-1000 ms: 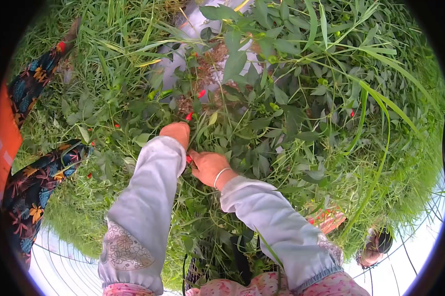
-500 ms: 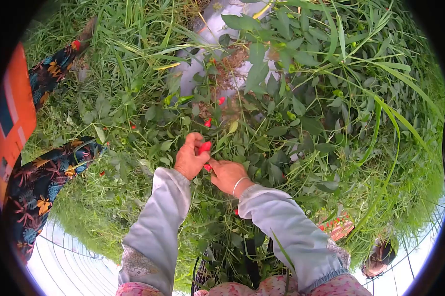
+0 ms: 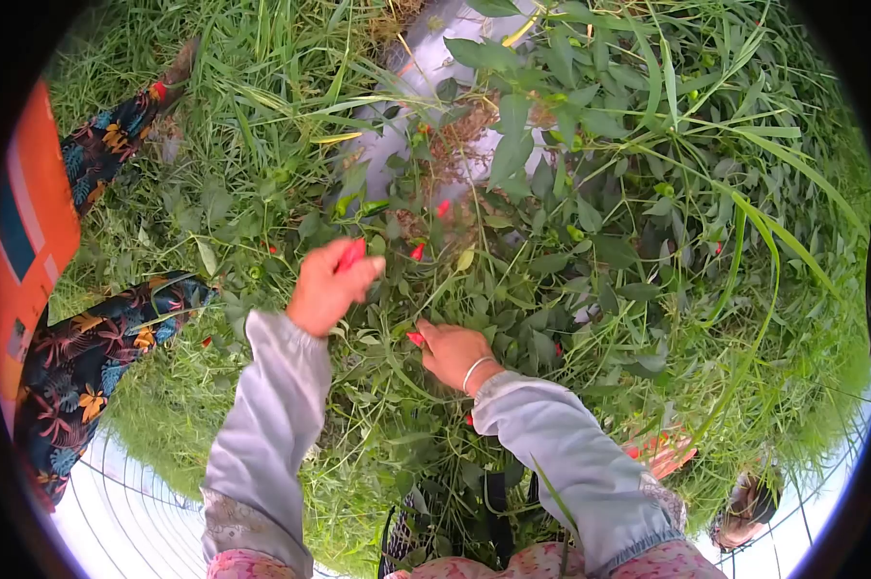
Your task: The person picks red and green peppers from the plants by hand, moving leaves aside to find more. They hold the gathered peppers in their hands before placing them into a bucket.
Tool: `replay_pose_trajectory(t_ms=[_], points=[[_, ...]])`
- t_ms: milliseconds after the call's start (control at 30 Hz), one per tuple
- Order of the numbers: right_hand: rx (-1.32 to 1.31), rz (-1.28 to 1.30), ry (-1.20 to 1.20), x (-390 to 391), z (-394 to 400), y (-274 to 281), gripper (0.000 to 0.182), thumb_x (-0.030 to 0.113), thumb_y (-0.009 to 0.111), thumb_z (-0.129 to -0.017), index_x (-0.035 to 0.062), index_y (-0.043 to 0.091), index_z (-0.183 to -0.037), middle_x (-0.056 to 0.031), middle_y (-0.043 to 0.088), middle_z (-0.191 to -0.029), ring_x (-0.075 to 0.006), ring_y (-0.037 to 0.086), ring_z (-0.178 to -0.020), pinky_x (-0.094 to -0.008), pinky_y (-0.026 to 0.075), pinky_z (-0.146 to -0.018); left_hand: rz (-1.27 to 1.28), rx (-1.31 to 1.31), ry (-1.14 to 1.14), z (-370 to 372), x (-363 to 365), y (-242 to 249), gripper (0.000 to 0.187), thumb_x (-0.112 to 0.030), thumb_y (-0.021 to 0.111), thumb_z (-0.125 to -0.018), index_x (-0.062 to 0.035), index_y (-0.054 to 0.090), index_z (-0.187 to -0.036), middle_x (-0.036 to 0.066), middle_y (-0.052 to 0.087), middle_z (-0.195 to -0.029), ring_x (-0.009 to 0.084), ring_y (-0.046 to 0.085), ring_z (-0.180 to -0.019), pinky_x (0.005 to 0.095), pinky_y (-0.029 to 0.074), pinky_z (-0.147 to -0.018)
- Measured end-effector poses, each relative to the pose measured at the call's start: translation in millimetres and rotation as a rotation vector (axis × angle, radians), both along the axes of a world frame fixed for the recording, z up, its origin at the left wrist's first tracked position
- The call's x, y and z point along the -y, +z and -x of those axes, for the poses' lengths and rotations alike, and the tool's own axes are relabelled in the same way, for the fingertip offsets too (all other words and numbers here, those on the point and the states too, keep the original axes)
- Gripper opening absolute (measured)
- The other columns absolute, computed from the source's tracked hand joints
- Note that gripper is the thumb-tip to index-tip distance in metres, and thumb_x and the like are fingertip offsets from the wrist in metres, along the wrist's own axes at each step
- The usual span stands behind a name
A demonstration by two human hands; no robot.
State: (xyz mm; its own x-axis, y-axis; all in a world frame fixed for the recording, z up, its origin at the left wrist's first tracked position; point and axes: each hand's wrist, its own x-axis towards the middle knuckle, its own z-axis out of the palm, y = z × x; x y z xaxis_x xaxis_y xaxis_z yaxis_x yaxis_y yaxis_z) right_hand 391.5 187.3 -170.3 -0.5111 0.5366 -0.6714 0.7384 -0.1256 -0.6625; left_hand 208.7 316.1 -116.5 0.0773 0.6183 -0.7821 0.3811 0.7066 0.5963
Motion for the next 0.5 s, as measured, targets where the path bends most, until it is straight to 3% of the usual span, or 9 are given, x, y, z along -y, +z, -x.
replay_pose_trajectory(t_ms=[67, 133, 200, 400, 433, 500], points=[[-0.003, 0.006, -0.001, -1, 0, 3, 0.045, 0.022, 0.053, -0.079, 0.0057, 0.048, -0.121, -0.0104, 0.062, -0.096, -0.0268, 0.060, -0.088, -0.0372, 0.048, -0.076, -0.435, -0.388, -0.385, -7, -33, -30, 0.020, -0.017, 0.063, -0.074, -0.0017, 0.058, -0.085, 0.014, 0.057, -0.070, 0.0306, 0.058, -0.069, 0.0382, 0.047, -0.065], [-0.008, 0.000, -0.003, 2, -1, 2, 0.046, 0.022, 0.053, -0.079, 0.0055, 0.047, -0.122, -0.0106, 0.062, -0.096, -0.0267, 0.060, -0.089, -0.0371, 0.048, -0.076, -0.557, -0.644, -0.656, -16, -59, -67, 0.020, -0.017, 0.063, -0.073, -0.0038, 0.062, -0.088, 0.015, 0.062, -0.085, 0.0346, 0.059, -0.081, 0.0399, 0.048, -0.071], [-0.019, -0.012, -0.005, 8, -1, -2, 0.047, 0.022, 0.053, -0.079, 0.0053, 0.047, -0.122, -0.0108, 0.061, -0.097, -0.0266, 0.060, -0.089, -0.0371, 0.048, -0.076, -0.234, -0.740, -1.123, -28, -83, -88, 0.019, -0.015, 0.063, -0.072, -0.0050, 0.064, -0.088, 0.015, 0.063, -0.092, 0.0332, 0.061, -0.088, 0.0406, 0.048, -0.076], [-0.044, -0.051, -0.044, 11, -4, -3, 0.049, 0.025, 0.056, -0.079, 0.0062, 0.045, -0.124, -0.0097, 0.061, -0.098, -0.0247, 0.059, -0.090, -0.0352, 0.049, -0.076, -0.100, -0.718, -1.305, -14, -71, -123, 0.020, -0.011, 0.059, -0.071, -0.0024, 0.064, -0.088, 0.022, 0.062, -0.080, 0.0370, 0.061, -0.079, 0.0448, 0.047, -0.075], [-0.049, -0.031, -0.063, 9, -4, -2, 0.049, 0.025, 0.055, -0.079, 0.0065, 0.045, -0.124, -0.0098, 0.061, -0.099, -0.0249, 0.059, -0.091, -0.0352, 0.048, -0.076, -0.065, -0.697, -1.193, -5, -68, -113, 0.022, -0.013, 0.061, -0.068, -0.0011, 0.063, -0.087, 0.023, 0.062, -0.080, 0.0367, 0.061, -0.079, 0.0431, 0.047, -0.075], [-0.070, 0.000, -0.100, 6, -3, -4, 0.048, 0.025, 0.055, -0.080, 0.0069, 0.045, -0.124, -0.0101, 0.060, -0.100, -0.0252, 0.059, -0.092, -0.0352, 0.048, -0.076, -0.163, -0.580, -0.866, 10, -59, -79, 0.035, -0.014, 0.063, -0.068, 0.0004, 0.056, -0.099, 0.023, 0.062, -0.085, 0.0366, 0.060, -0.084, 0.0409, 0.046, -0.074]])
